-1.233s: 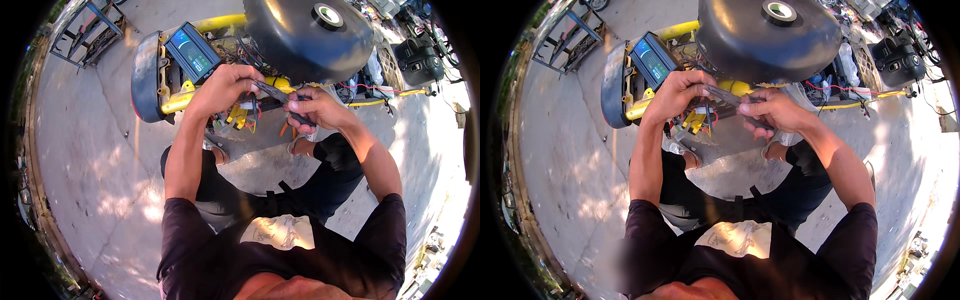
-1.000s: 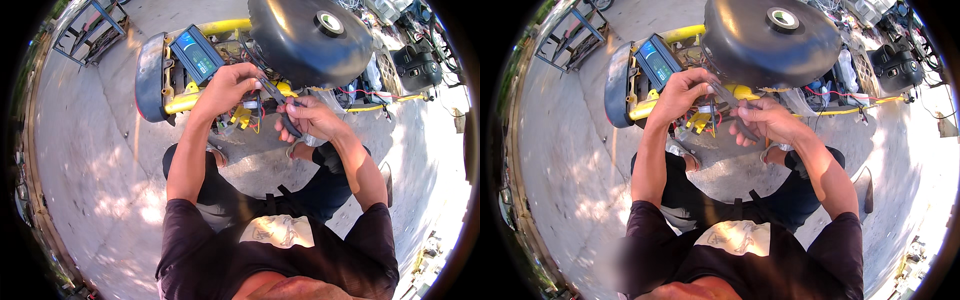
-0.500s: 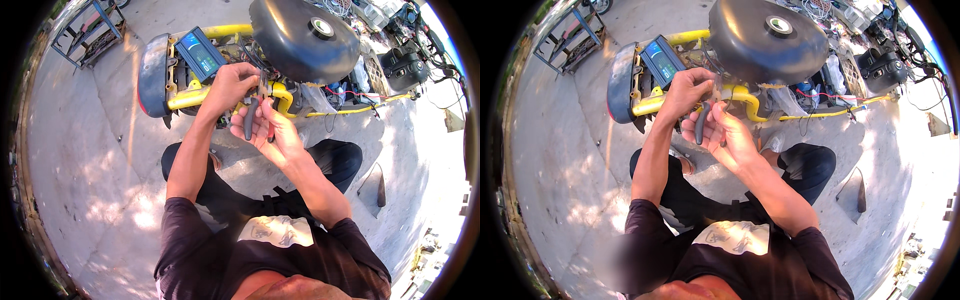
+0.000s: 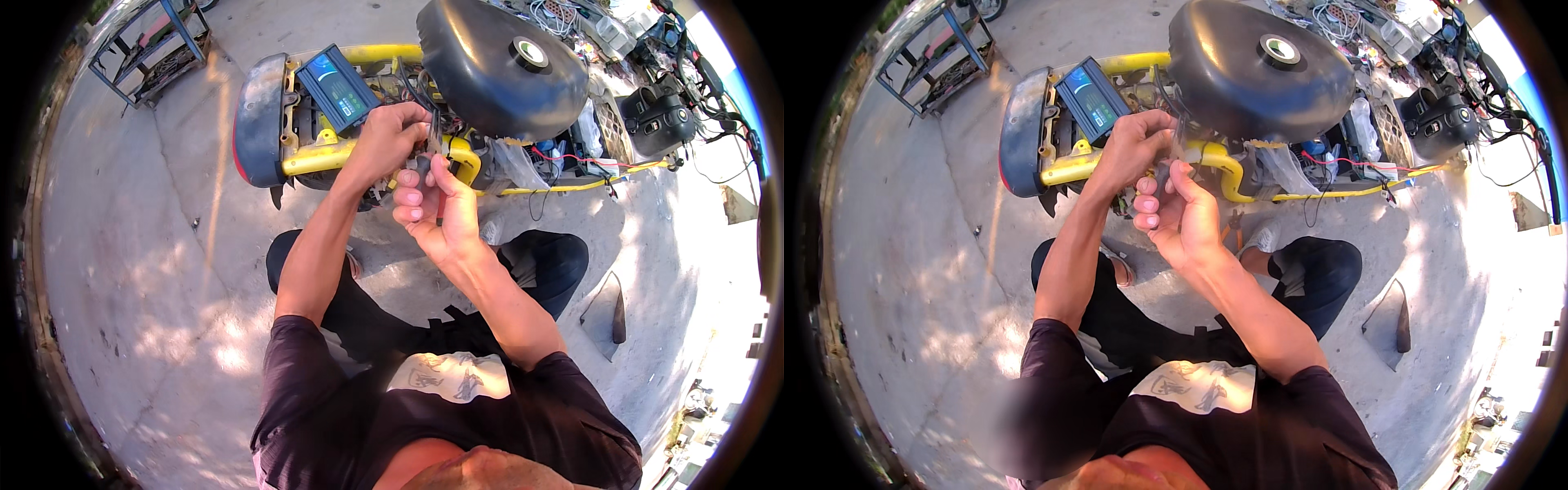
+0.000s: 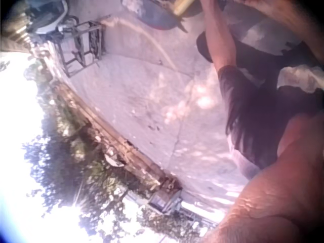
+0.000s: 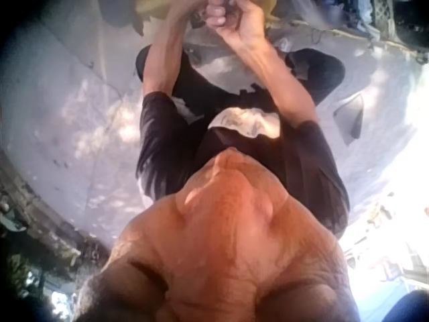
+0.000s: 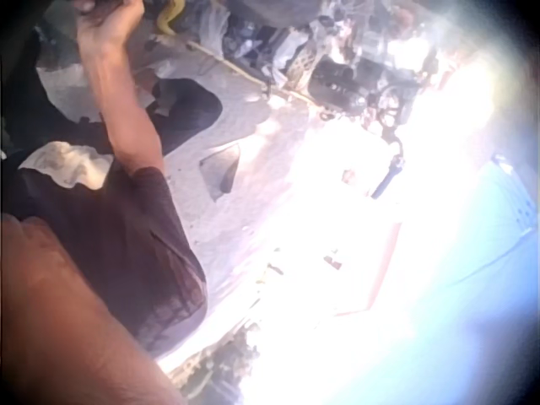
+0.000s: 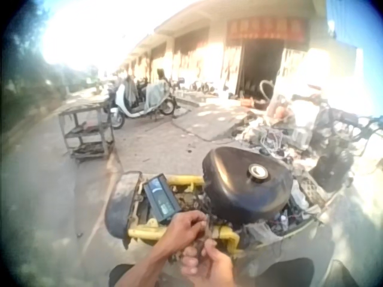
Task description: The person repairs the wiring on a yellow motorcycle by stripping wire ends with pliers and connecting them to a battery. The person works outdoors on a paved surface with other motorcycles visible in the background.
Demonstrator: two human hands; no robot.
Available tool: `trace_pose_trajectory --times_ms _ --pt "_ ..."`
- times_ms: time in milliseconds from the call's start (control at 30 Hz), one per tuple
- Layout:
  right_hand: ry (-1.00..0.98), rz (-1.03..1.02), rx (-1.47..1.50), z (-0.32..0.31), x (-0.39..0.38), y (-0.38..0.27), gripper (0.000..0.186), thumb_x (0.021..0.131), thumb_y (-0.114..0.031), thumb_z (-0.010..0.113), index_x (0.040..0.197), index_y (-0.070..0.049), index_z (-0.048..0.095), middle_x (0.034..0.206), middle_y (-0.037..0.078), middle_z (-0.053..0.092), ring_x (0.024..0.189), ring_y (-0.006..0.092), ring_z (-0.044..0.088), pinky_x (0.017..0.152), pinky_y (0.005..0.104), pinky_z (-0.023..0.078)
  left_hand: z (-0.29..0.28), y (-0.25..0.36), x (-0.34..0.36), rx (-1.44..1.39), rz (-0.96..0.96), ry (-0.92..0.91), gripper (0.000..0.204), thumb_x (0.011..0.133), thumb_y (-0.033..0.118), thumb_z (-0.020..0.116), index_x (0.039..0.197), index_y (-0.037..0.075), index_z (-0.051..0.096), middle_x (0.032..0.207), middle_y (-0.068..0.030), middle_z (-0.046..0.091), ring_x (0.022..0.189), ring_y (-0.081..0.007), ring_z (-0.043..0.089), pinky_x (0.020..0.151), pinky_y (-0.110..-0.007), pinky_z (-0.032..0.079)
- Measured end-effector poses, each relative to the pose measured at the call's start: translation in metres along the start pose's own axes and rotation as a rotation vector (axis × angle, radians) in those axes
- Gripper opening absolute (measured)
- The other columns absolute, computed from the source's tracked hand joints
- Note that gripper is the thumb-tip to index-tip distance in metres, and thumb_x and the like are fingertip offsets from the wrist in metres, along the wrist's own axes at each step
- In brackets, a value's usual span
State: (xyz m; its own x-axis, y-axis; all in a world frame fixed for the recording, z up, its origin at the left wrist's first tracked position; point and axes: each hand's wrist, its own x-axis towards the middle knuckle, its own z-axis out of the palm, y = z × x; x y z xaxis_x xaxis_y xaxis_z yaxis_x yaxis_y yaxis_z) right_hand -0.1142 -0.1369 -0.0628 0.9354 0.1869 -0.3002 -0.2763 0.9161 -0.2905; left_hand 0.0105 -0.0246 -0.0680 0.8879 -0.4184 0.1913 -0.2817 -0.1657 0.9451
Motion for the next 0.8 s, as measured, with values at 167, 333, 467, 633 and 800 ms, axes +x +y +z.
trace_pose_trajectory --times_ms 167,333,467,633,800 --pt "0.016 0.111 -0.281 -0.001 -0.017 -0.04 0.026 0.111 -0.036 0.063 0.12 -0.013 0.058 0.106 0.016 0.069 0.091 0.029 0.068 0.077 0.0407 0.058 0.0 -0.004 -0.002 -0.029 -0.012 0.008 0.02 0.097 0.007 0.071 0.114 -0.003 0.074 0.09 -0.0112 0.077 0.08 -0.0161 0.07 0.076 -0.034 0.056" --pt "-0.012 0.076 -0.592 -0.02 -0.049 -0.081 0.034 0.112 -0.031 0.06 0.132 -0.004 0.057 0.116 0.02 0.073 0.103 0.033 0.076 0.093 0.047 0.063 0.005 -0.006 -0.008 -0.147 0.09 0.042 0.016 0.099 0.005 0.072 0.114 -0.001 0.074 0.092 -0.003 0.076 0.079 -0.0074 0.063 0.071 -0.027 0.053" --pt "0.046 0.019 -0.853 -0.034 -0.053 -0.085 0.037 0.111 -0.034 0.063 0.127 -0.001 0.058 0.117 0.019 0.074 0.103 0.0298 0.077 0.093 0.0428 0.062 0.007 -0.011 -0.006 -0.051 0.119 0.088 0.013 0.101 0.006 0.072 0.112 -0.002 0.074 0.093 -0.0048 0.078 0.079 -0.0077 0.064 0.072 -0.027 0.055" --pt "0.019 0.105 -0.882 -0.024 -0.048 -0.099 0.036 0.113 -0.031 0.059 0.126 0.003 0.056 0.115 0.021 0.073 0.102 0.0317 0.077 0.084 0.0423 0.064 0.005 -0.007 -0.003 -0.056 0.065 0.163 0.014 0.103 0.007 0.069 0.107 -0.004 0.075 0.088 -0.0079 0.078 0.075 -0.0105 0.066 0.072 -0.028 0.056" --pt "-0.012 0.194 -0.83 -0.01 -0.035 -0.104 0.035 0.113 -0.031 0.057 0.125 0.002 0.058 0.115 0.021 0.074 0.104 0.0328 0.078 0.086 0.0437 0.065 -0.008 -0.003 0.007 -0.218 -0.054 0.066 0.017 0.104 0.008 0.066 0.111 -0.005 0.076 0.093 -0.0096 0.079 0.079 -0.01 0.066 0.078 -0.028 0.058"
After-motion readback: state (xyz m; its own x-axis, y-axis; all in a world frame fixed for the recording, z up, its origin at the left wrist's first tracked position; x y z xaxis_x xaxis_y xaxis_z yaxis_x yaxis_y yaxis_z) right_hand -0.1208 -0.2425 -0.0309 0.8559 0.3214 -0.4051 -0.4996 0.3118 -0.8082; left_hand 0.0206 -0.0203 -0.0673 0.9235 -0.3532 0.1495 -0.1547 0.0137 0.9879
